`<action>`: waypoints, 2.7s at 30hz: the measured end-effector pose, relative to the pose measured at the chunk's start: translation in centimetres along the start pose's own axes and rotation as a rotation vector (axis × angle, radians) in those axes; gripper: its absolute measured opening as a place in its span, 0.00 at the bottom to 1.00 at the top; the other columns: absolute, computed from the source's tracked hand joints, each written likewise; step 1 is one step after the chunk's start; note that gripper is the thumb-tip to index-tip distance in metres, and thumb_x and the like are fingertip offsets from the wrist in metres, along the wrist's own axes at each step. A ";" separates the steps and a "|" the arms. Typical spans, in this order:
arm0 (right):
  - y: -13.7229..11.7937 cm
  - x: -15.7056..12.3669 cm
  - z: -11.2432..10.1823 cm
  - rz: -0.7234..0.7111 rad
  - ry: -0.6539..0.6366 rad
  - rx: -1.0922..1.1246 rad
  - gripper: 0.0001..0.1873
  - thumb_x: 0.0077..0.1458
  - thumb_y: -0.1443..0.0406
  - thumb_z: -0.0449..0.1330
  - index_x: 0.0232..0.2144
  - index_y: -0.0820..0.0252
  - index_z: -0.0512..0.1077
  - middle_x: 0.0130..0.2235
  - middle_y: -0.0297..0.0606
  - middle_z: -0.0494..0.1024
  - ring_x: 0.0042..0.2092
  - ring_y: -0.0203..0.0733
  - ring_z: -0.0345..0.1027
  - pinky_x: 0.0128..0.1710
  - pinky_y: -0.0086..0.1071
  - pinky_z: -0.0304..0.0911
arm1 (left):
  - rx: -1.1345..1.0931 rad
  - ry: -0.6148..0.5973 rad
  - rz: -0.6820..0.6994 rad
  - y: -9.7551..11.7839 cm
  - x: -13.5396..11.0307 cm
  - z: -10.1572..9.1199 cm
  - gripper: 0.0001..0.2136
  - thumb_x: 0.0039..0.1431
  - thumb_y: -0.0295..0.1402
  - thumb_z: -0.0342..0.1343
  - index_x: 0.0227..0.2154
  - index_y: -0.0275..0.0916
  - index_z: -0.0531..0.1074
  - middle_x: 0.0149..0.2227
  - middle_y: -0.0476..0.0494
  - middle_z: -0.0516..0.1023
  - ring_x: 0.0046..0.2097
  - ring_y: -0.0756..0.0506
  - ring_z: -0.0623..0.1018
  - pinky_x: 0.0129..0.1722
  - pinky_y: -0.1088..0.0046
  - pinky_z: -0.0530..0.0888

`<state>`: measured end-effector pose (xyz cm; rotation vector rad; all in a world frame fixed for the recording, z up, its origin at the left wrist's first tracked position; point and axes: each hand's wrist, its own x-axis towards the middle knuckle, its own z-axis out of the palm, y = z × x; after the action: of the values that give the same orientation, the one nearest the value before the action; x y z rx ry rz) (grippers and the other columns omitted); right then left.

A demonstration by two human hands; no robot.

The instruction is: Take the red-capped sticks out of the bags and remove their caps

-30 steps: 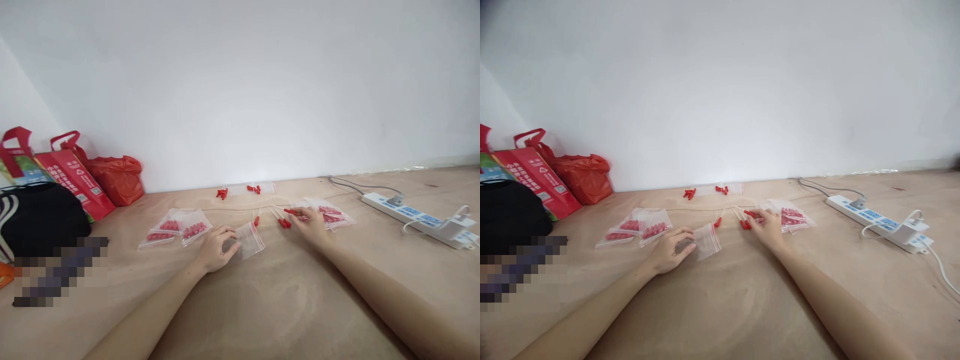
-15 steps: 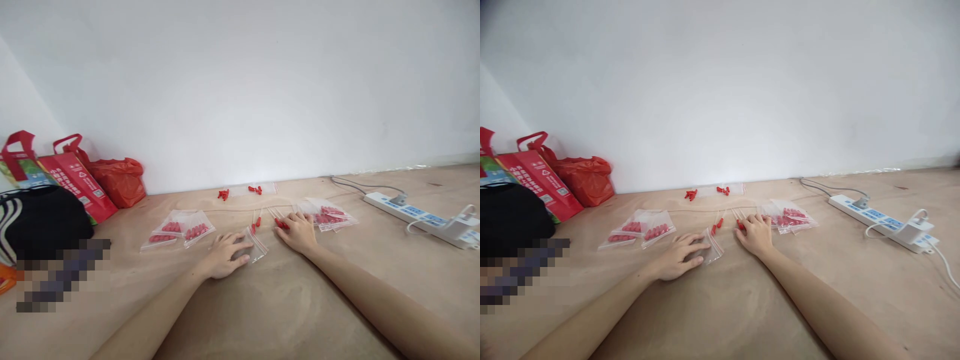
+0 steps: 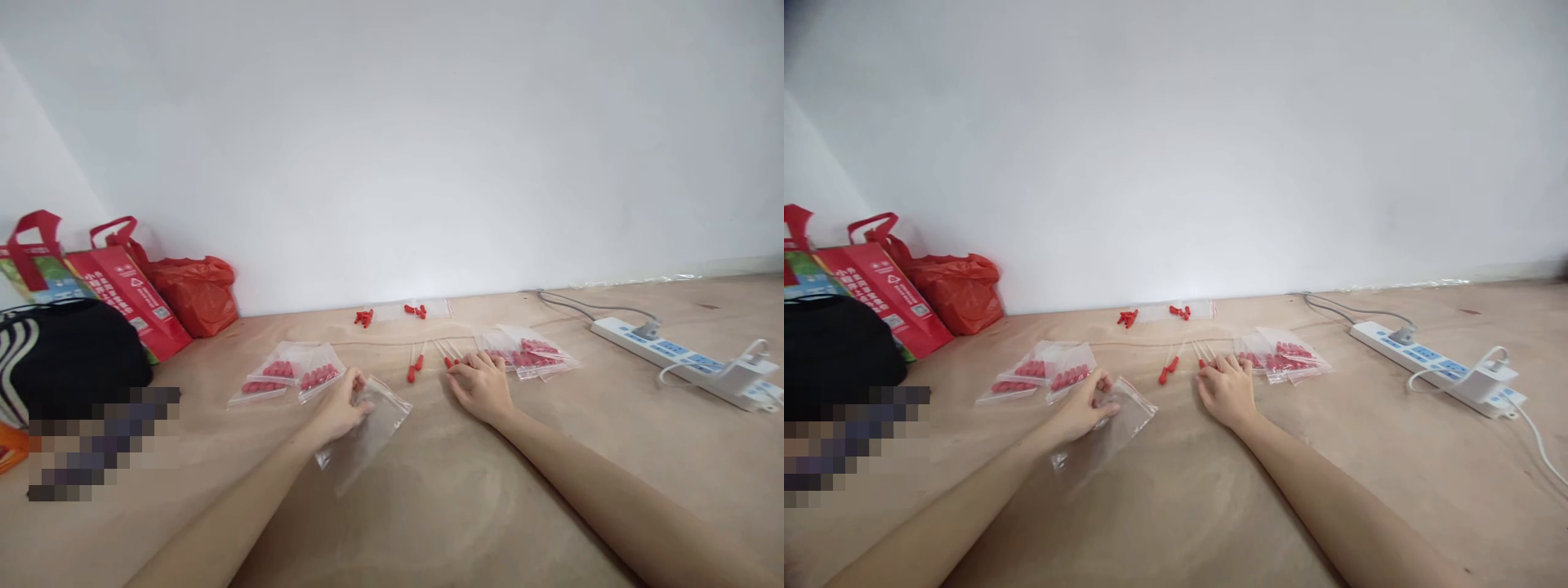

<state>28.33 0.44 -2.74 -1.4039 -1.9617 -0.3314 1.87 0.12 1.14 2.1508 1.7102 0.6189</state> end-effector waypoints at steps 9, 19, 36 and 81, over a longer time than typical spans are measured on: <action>0.0 0.0 0.1 -0.022 -0.013 0.001 0.10 0.51 0.63 0.52 0.29 0.56 0.73 0.31 0.37 0.71 0.37 0.40 0.58 0.40 0.37 0.43 | 0.274 0.453 -0.421 -10.0 1.4 -8.1 0.10 0.50 0.38 0.51 0.31 0.37 0.60 0.33 0.44 0.70 0.36 0.41 0.73 0.32 0.68 0.69; 0.0 0.2 0.4 -0.049 -0.043 -0.019 0.10 0.51 0.63 0.52 0.27 0.56 0.73 0.31 0.37 0.71 0.37 0.40 0.58 0.39 0.37 0.43 | 0.596 0.214 0.281 -5.6 1.3 -5.7 0.10 0.52 0.40 0.49 0.31 0.40 0.69 0.43 0.40 0.70 0.47 0.40 0.68 0.49 0.64 0.63; 0.0 0.2 0.4 -0.074 -0.053 -0.004 0.09 0.51 0.64 0.52 0.26 0.56 0.73 0.30 0.37 0.72 0.37 0.40 0.58 0.39 0.37 0.43 | 0.514 -0.124 0.565 -1.3 5.1 1.2 0.14 0.59 0.26 0.40 0.41 0.44 0.67 0.50 0.47 0.69 0.52 0.47 0.67 0.50 0.70 0.65; -2.9 0.2 0.8 -0.317 -0.046 0.239 0.11 0.48 0.61 0.57 0.36 0.54 0.72 0.35 0.36 0.70 0.38 0.39 0.58 0.39 0.36 0.46 | -0.031 0.143 0.533 1.4 0.6 3.5 0.06 0.54 0.29 0.49 0.27 0.39 0.70 0.36 0.47 0.77 0.42 0.47 0.74 0.44 0.67 0.70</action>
<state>25.36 -0.08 -2.62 -0.9584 -2.1826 -0.1999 4.93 0.48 -1.04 2.6061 1.1636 0.9444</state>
